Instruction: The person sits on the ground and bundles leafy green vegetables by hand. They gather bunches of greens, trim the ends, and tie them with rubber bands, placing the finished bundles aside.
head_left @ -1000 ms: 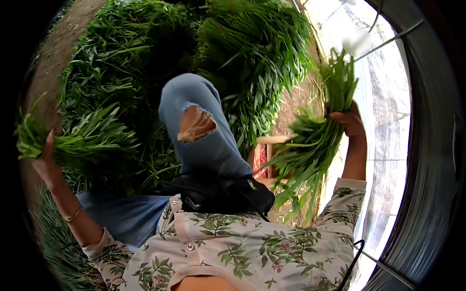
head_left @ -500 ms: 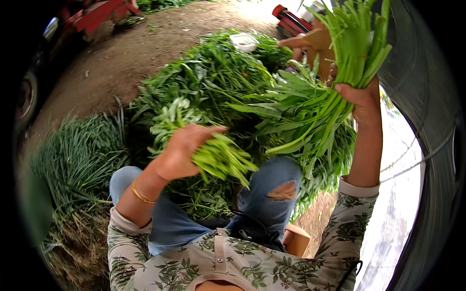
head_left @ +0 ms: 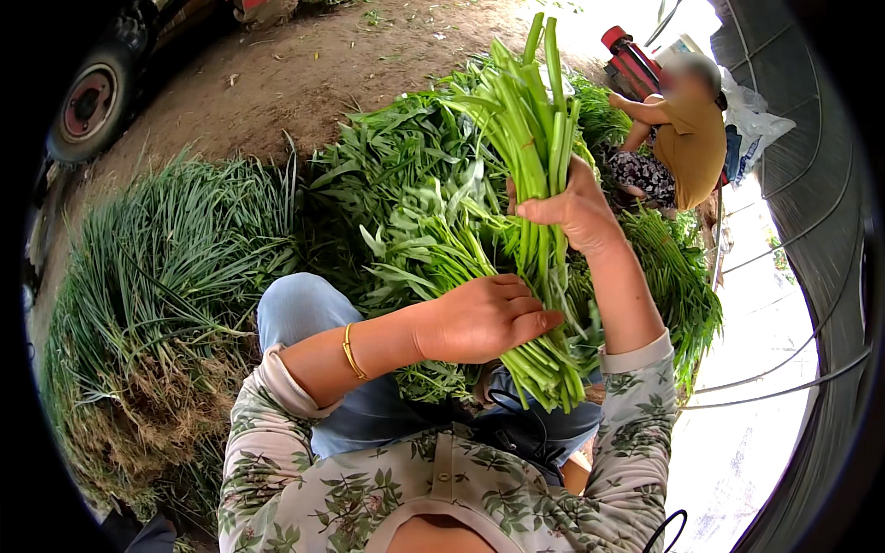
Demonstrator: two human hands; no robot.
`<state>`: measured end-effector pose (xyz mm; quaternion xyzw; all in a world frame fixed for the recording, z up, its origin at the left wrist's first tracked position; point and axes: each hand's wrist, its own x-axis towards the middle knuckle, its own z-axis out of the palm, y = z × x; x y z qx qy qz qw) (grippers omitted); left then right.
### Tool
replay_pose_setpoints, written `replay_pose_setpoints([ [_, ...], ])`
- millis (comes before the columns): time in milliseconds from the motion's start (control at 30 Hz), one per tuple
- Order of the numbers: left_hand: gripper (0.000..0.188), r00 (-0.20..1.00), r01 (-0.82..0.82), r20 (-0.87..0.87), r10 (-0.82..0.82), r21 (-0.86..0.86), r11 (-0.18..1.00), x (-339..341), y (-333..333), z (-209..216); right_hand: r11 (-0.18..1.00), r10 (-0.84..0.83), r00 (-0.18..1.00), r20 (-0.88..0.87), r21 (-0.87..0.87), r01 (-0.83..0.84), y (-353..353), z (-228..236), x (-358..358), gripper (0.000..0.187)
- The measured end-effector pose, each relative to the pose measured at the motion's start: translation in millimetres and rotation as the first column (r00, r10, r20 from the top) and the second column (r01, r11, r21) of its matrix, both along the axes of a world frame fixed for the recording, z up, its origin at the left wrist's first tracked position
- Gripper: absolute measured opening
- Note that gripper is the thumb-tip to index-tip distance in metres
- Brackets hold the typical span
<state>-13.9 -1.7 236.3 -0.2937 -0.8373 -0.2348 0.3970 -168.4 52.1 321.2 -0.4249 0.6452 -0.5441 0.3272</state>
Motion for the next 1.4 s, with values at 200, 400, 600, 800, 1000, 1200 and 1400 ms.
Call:
replay_pose_setpoints([
  [200,0.04,0.992,0.01,0.124,-0.032,0.173,0.985,12,-13,12,1.0,-0.016,1.0,0.025,-0.018,0.017,4,-17,-8,0.059],
  [400,0.058,0.918,-0.279,0.397,-0.013,0.668,0.69,58,-74,32,0.98,-0.196,0.976,-0.099,-0.008,0.196,34,-37,-42,0.045],
  [600,0.045,0.902,-0.317,0.378,-0.208,0.908,0.274,68,-98,26,0.973,-0.23,0.953,-0.196,-0.024,0.229,58,-42,-48,0.043],
  [800,0.048,0.793,-0.217,0.267,-0.548,0.964,0.155,52,-93,16,0.98,0.121,0.968,0.22,-0.18,-0.082,67,-31,-2,0.062],
  [1000,0.046,0.843,-0.197,0.153,-0.516,0.98,-0.032,26,-64,24,0.975,0.175,0.939,0.296,-0.182,-0.124,19,-42,49,0.057],
  [1200,0.038,0.83,-0.299,0.34,-0.442,0.94,0.162,18,-74,14,0.997,0.037,0.986,0.161,0.055,-0.046,16,-55,41,0.045],
  [1400,0.042,0.777,-0.237,0.29,-0.559,0.957,0.166,7,-78,-1,1.0,0.006,0.983,0.184,-0.011,-0.004,9,-64,47,0.052],
])
